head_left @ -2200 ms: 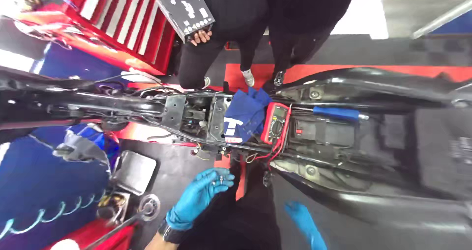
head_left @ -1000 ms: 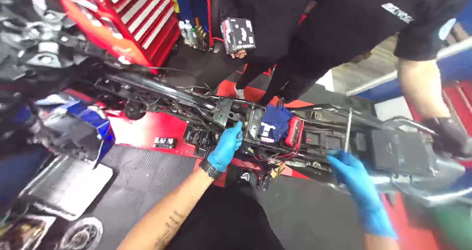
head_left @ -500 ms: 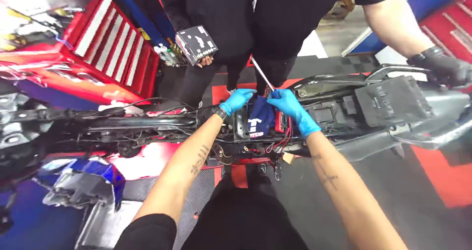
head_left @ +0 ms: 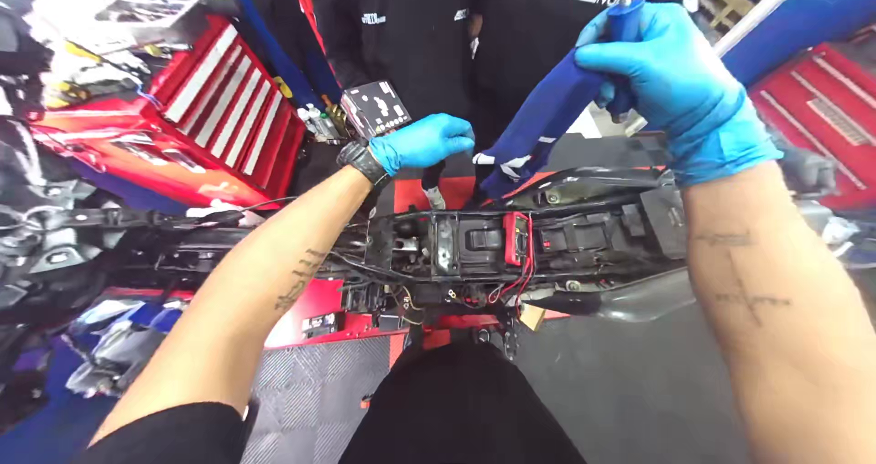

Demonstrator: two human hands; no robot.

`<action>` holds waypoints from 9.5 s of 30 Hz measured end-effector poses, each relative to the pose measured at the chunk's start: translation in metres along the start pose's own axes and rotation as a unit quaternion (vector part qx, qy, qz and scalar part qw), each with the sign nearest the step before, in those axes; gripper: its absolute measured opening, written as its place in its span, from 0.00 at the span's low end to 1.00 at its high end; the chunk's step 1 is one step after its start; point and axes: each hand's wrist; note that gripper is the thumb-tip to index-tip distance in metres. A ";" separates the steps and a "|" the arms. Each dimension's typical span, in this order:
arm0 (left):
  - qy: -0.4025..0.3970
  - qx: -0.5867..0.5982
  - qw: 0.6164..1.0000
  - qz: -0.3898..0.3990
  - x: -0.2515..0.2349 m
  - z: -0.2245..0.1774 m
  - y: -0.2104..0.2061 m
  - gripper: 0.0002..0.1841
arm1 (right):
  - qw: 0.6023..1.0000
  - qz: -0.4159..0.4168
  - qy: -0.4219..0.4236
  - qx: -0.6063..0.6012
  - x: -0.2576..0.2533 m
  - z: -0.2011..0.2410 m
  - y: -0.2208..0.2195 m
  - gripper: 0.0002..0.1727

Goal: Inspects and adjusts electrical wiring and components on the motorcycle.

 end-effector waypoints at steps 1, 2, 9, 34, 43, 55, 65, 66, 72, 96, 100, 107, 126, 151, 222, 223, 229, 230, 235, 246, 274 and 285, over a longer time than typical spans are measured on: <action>0.000 0.003 0.999 -0.036 -0.003 0.001 0.007 0.16 | 1.000 0.006 -0.002 -0.009 -0.001 0.006 0.006 0.03; 0.001 0.018 0.997 -0.073 -0.009 -0.003 0.016 0.17 | 1.000 0.014 -0.003 -0.015 -0.003 0.011 0.011 0.03; -0.084 0.190 0.977 -0.045 -0.055 -0.061 0.021 0.15 | 0.997 0.078 -0.002 -0.004 -0.015 0.039 -0.003 0.03; 0.133 -0.095 0.985 0.063 0.188 -0.012 -0.230 0.15 | 0.953 0.120 -0.239 0.147 0.241 -0.204 -0.153 0.10; 0.219 0.029 0.974 0.054 0.142 0.002 -0.205 0.20 | 0.922 -0.089 -0.363 -0.097 0.314 -0.231 -0.161 0.16; 0.074 -0.135 0.968 0.198 0.017 0.041 -0.246 0.13 | 0.891 -0.177 -0.406 -0.102 0.355 -0.230 -0.133 0.16; 0.126 -0.064 0.969 0.202 0.018 0.048 -0.229 0.21 | 0.890 -0.166 -0.412 -0.102 0.356 -0.225 -0.131 0.16; 0.135 -0.060 0.968 0.201 0.019 0.049 -0.228 0.21 | 0.893 -0.164 -0.407 -0.100 0.353 -0.224 -0.132 0.16; 0.164 -0.079 0.967 0.180 0.019 0.044 -0.236 0.19 | 0.902 -0.173 -0.379 -0.107 0.331 -0.227 -0.144 0.19; 0.261 -0.224 0.897 0.277 0.000 -0.016 -0.226 0.15 | 0.882 -0.202 -0.283 0.318 0.220 -0.279 -0.232 0.31; 0.063 -0.280 0.946 0.149 0.025 -0.051 -0.191 0.17 | 0.878 -0.198 -0.275 0.337 0.216 -0.277 -0.230 0.33; 0.128 -0.240 0.928 0.253 0.013 -0.037 -0.197 0.16 | 0.890 -0.200 -0.245 0.328 0.222 -0.287 -0.232 0.34; 0.181 -0.046 0.958 0.216 0.010 0.070 -0.224 0.16 | 0.928 -0.080 -0.186 0.313 0.153 -0.279 -0.225 0.17; 0.164 -0.141 0.945 0.244 0.009 0.064 -0.236 0.16 | 0.934 -0.060 -0.134 0.326 0.143 -0.300 -0.230 0.11; 0.256 0.228 0.937 -0.072 0.320 -0.024 -0.333 0.05 | 0.707 -0.161 -0.452 -0.519 0.326 -0.284 -0.384 0.12; 0.284 0.250 0.924 -0.059 0.320 -0.019 -0.332 0.07 | 0.707 -0.174 -0.450 -0.517 0.328 -0.288 -0.384 0.11; 0.462 0.261 0.847 -0.021 0.289 0.039 -0.359 0.32 | 0.722 -0.227 -0.441 -0.483 0.336 -0.303 -0.378 0.12; 0.462 0.273 0.843 -0.035 0.286 0.045 -0.366 0.30 | 0.722 -0.233 -0.439 -0.480 0.338 -0.304 -0.377 0.12; 0.418 0.323 0.843 -0.098 0.293 0.052 -0.376 0.16 | 0.726 -0.250 -0.440 -0.465 0.352 -0.305 -0.373 0.12; 0.436 0.541 0.714 -0.083 0.313 0.066 -0.381 0.14 | 0.738 -0.221 -0.425 -0.476 0.333 -0.305 -0.379 0.11; 0.335 0.342 0.873 -0.097 0.341 0.066 -0.395 0.08 | 0.837 -0.042 -0.475 -0.267 0.271 -0.345 -0.423 0.08; 0.348 0.461 0.803 -0.146 0.338 0.056 -0.401 0.10 | 0.869 -0.050 -0.447 -0.206 0.273 -0.337 -0.421 0.08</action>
Point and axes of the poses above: each hand's wrist, its own x-axis away from the middle knuckle, its own y-axis out of the back of the hand, z = x × y, and after that the axes turned 14 degrees about -x, right-handed
